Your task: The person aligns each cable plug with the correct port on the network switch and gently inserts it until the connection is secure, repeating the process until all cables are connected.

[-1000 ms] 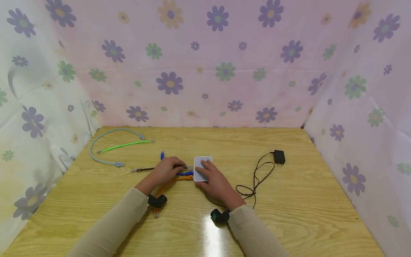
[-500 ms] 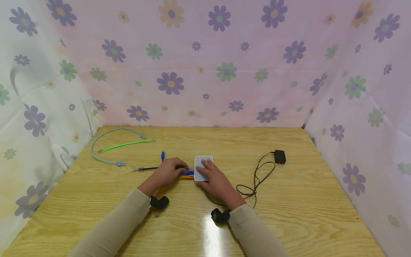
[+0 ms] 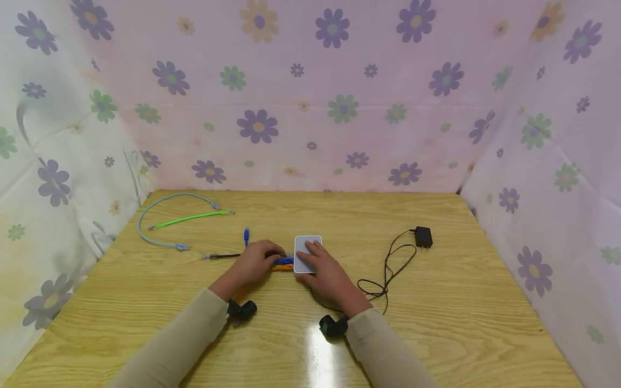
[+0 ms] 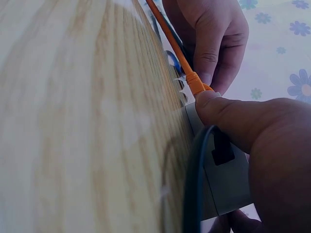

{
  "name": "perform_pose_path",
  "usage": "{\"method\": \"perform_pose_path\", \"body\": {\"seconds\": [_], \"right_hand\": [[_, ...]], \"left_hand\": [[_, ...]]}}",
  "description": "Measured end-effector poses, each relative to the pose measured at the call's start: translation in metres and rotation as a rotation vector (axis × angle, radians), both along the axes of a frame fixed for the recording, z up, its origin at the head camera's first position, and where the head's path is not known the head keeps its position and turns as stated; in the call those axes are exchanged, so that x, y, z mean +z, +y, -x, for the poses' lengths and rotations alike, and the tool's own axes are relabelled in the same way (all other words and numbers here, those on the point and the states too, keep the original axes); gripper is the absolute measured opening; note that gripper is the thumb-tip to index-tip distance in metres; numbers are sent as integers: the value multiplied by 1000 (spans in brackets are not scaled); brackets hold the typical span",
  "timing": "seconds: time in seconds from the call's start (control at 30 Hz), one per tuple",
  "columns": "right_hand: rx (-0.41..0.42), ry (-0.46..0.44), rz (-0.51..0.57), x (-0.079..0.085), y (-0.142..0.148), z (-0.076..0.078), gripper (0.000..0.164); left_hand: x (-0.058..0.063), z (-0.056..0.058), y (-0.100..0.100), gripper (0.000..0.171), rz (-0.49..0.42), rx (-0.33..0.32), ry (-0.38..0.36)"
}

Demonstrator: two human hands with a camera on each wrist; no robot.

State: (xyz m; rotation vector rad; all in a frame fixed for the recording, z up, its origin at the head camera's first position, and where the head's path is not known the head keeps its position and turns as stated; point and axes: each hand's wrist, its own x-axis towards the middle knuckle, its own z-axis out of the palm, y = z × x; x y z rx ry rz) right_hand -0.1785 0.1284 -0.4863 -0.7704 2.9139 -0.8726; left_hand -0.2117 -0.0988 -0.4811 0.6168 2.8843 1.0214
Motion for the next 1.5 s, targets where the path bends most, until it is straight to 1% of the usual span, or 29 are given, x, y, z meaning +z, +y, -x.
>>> {"method": "perform_pose_path", "body": {"seconds": [0.23,0.53,0.83,0.97,1.17,1.3,1.5], "right_hand": [[-3,0,2,-1,0,1,58],[-3,-1,13,-3,0,1,57],[-5,-2,6,-5,1,1,58],[-3,-3,3,-5,1,2,58],[-7,-7,2,-3,1,1,58],[-6,-12,7,-2,0,1,58],[-5,-14,12,-3,0,1,58]], "left_hand": [[-3,-1,0,19,-16,7,-9],[-4,-2,0,20,-14,13,-20],[-7,-3,0,17,-26,14,13],[-7,-3,1,17,-26,24,17],[-6,-3,3,17,-43,32,3],[-6,-3,4,17,-56,25,-6],[-3,-2,5,18,-50,14,-21]]}}
